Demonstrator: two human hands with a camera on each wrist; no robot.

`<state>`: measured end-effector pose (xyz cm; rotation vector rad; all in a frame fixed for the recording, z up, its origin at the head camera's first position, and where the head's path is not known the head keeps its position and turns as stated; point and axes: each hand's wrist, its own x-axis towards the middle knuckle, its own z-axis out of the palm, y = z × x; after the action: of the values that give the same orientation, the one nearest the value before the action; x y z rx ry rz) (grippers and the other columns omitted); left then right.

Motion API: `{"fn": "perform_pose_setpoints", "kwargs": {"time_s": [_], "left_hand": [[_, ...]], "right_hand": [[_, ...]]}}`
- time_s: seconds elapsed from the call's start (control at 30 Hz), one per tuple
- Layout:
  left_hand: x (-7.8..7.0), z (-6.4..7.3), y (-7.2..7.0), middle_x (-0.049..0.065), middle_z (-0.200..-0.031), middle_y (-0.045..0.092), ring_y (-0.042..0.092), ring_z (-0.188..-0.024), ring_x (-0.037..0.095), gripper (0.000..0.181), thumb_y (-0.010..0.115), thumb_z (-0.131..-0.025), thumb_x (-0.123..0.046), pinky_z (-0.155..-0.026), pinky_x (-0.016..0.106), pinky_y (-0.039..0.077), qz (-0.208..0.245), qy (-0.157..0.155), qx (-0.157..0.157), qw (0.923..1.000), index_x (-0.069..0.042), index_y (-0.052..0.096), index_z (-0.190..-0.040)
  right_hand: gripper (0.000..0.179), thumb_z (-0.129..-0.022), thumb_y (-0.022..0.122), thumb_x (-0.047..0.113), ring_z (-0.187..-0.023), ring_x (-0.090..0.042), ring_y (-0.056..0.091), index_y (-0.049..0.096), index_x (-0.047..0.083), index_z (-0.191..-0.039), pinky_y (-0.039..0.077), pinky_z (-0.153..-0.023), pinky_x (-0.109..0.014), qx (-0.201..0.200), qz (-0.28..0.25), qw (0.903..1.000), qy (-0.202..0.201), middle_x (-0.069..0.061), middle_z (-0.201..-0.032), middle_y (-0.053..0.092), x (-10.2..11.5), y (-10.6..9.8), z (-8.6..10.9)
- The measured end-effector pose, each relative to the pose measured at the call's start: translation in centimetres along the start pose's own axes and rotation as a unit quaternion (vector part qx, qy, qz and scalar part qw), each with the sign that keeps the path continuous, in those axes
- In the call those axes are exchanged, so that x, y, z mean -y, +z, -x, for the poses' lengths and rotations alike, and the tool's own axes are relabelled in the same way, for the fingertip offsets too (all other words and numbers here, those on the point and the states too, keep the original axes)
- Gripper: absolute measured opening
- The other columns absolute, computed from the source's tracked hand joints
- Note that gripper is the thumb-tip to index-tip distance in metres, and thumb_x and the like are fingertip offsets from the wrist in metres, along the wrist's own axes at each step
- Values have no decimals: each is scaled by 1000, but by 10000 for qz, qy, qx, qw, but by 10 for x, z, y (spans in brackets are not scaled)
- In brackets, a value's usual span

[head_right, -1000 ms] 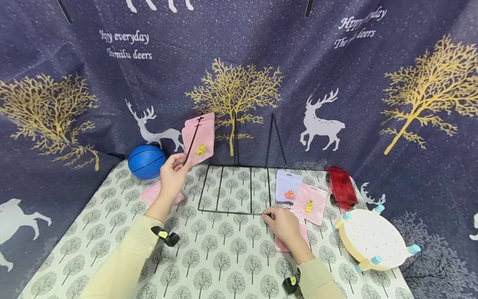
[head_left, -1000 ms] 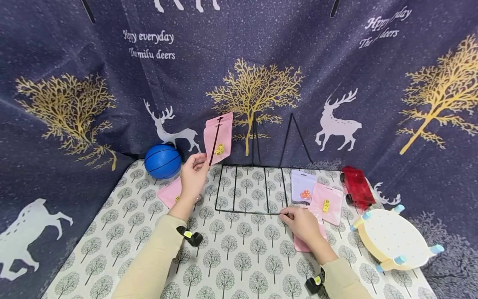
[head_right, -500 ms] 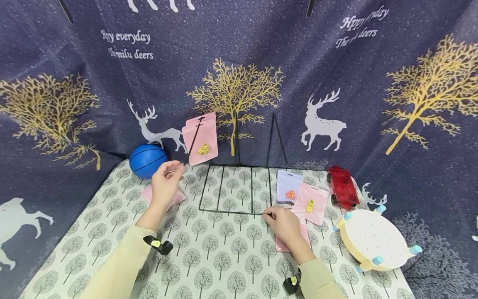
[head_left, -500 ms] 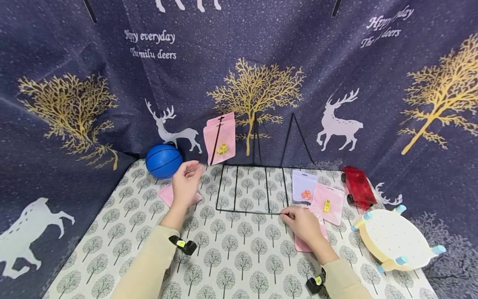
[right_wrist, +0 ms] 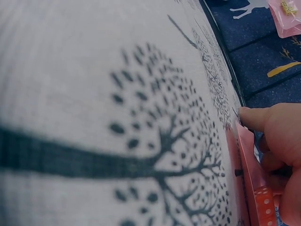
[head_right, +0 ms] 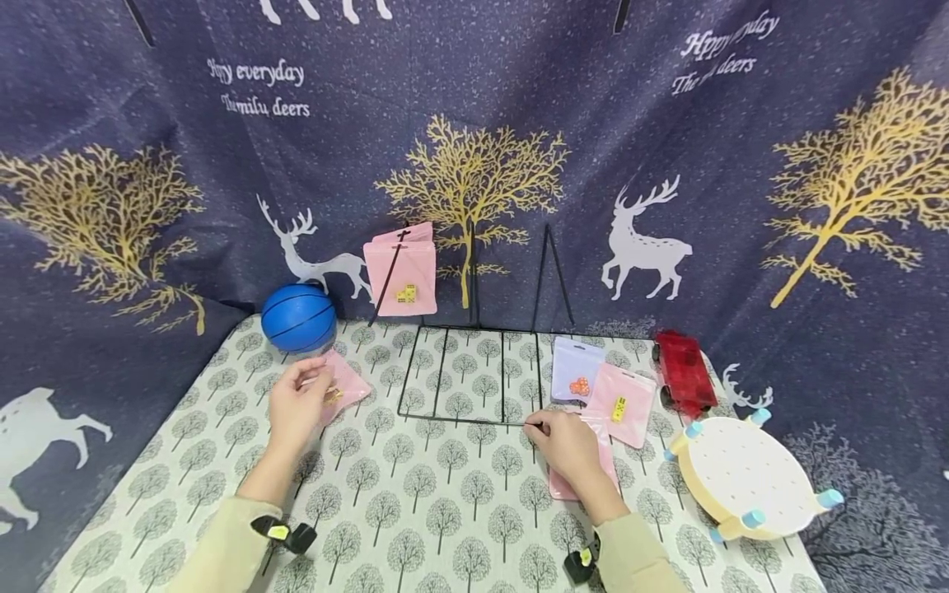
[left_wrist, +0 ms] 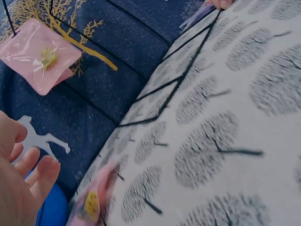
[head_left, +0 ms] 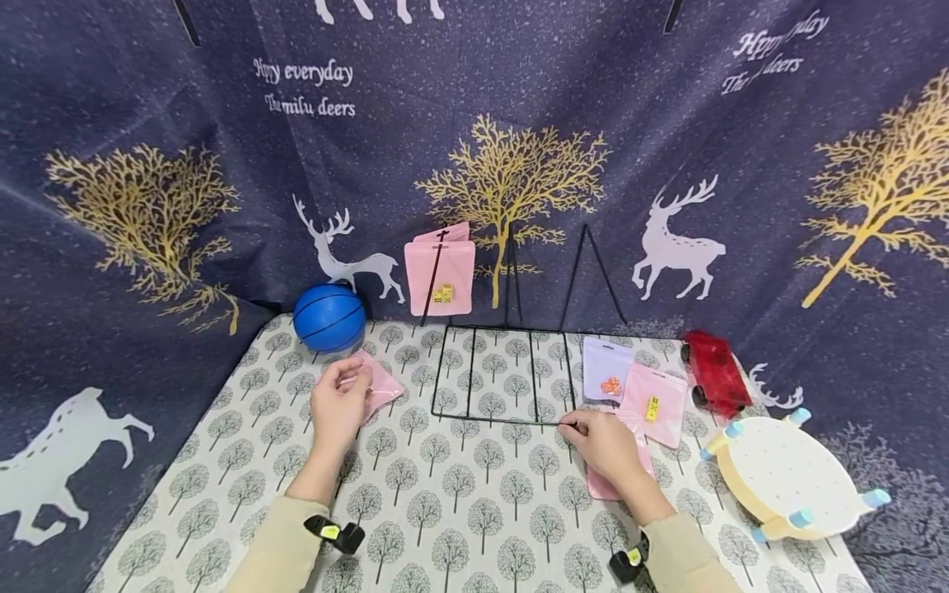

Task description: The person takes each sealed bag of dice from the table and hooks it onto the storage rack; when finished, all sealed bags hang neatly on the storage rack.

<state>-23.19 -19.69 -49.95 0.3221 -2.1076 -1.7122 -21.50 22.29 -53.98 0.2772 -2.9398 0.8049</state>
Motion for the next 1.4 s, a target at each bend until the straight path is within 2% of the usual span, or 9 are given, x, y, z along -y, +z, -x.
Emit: {"fn": "perform_pose_setpoints", "kwargs": {"time_s": [0.23,0.4,0.57,0.67,0.8,1.0,1.2,1.3,1.4], "left_hand": [[16,10,-24,11,-112,72,72,-83,17,30,70,-101,-21,-65,20,57,-713,-254,-118,9971,-3,69,-124],[26,12,-37,17,-112,69,75,-83,24,32,66,-103,-22,-71,28,61,-406,-739,-84,9964,0,67,-126],[33,12,-44,25,-112,68,74,-76,19,35,66,-103,-18,-70,29,62,-110,-1147,34,9933,5,63,-130],[36,13,-47,24,-109,70,72,-71,16,36,67,-102,-17,-66,29,62,-166,-1413,195,9896,7,61,-129],[38,12,-53,18,-104,73,72,-69,14,41,68,-101,-21,-64,30,61,-517,-1672,520,9832,7,61,-130],[42,6,-58,9,-86,74,71,-62,15,41,67,-101,-29,-58,31,61,-1099,-1665,917,9756,5,66,-125],[47,-1,-59,5,-70,71,69,-54,16,42,68,-100,-38,-48,31,56,-1834,-1515,1115,9649,1,71,-116],[48,-4,-58,3,-67,71,68,-53,16,42,69,-98,-41,-49,31,55,-2222,-1378,1121,9587,-2,73,-112],[47,-5,-56,0,-64,69,67,-53,15,40,69,-97,-41,-55,32,53,-2720,-1186,1075,9489,-4,75,-110]], "right_hand": [[10,-94,79,30,-53,-11,43,79,27,-104,35,-49,-32,-5,40,10000,4,12,-60,48,-2,1,0],[10,-94,78,30,-53,-12,43,80,27,-103,35,-48,-33,-25,35,10000,-10,12,-60,49,-2,1,1],[10,-94,79,30,-55,-12,45,80,26,-103,38,-50,-33,10,35,10000,33,11,-61,50,-1,0,1],[9,-94,79,30,-56,-12,46,79,26,-103,39,-51,-33,23,38,10000,30,11,-63,51,-2,1,0],[10,-94,78,30,-55,-12,46,79,26,-103,39,-51,-33,33,52,10000,23,11,-63,51,-3,1,0],[10,-94,78,29,-55,-13,45,79,26,-104,38,-51,-34,49,17,10000,68,10,-62,51,-1,0,-1],[10,-94,78,30,-56,-12,46,79,26,-104,39,-51,-33,49,2,10000,37,11,-63,52,0,1,0],[10,-94,79,30,-56,-12,46,79,27,-103,39,-51,-33,38,-9,10000,33,11,-63,52,0,1,0],[10,-94,79,30,-56,-12,46,79,27,-103,39,-51,-33,22,-5,10000,27,11,-63,52,0,1,0]]}}
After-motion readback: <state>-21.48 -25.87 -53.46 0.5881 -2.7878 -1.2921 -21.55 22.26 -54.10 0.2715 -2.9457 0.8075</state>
